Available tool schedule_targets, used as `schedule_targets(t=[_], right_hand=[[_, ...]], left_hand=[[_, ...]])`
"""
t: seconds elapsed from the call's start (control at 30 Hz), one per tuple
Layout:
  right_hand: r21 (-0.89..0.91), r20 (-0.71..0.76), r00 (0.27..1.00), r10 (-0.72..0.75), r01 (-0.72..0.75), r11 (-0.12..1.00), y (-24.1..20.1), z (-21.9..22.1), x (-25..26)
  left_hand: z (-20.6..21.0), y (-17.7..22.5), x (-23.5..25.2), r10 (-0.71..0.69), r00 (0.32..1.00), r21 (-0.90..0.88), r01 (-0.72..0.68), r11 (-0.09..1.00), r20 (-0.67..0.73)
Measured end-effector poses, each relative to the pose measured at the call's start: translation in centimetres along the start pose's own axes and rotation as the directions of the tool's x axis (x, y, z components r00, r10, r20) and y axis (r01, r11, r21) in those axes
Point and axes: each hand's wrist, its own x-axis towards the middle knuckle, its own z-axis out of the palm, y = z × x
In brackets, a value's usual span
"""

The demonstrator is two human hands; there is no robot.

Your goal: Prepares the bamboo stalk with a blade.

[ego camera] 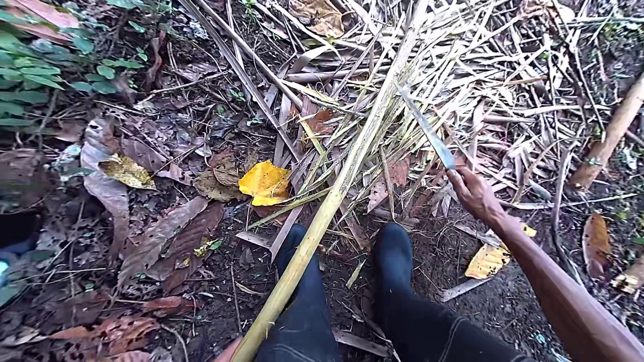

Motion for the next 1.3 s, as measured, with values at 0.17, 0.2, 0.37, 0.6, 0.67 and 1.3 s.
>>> schedule_targets(t=[0.17, 0.2, 0.37, 0.6, 0.67, 1.3], right_hand=[[0.027, 0.096, 0.977, -0.188, 0.187, 0.982, -1.4, 3.8, -4.0], [0.022, 0.115, 0.973, -0.199, 0.198, 0.980, -1.6, 4.7, -4.4], [0.002, 0.184, 0.941, -0.283, 0.288, 0.958, -4.2, 8.9, -6.6], [-0.145, 0.331, 0.778, -0.534, 0.601, 0.786, -9.1, 11.0, -8.7], [-0.131, 0.326, 0.846, -0.422, 0.483, 0.866, -8.7, 10.6, -8.0], [-0.162, 0.260, 0.901, -0.348, 0.396, 0.904, -7.8, 7.2, -4.4]], left_hand=[[-1.8, 4.4, -0.5, -0.102, 0.995, 0.036, 0.102, 0.994, -0.008], [-1.9, 5.0, -0.5, -0.093, 0.994, 0.045, 0.095, 0.994, -0.050], [-0.9, 5.6, 1.3, 0.032, 0.972, 0.214, 0.019, 0.977, -0.231], [0.0, 10.7, 4.3, 0.004, 0.951, 0.262, 0.081, 0.962, -0.311], [0.2, 10.6, 4.5, 0.017, 0.947, 0.248, 0.067, 0.966, -0.321], [-0.1, 10.0, 5.1, 0.100, 0.950, 0.215, -0.036, 0.976, -0.296]])
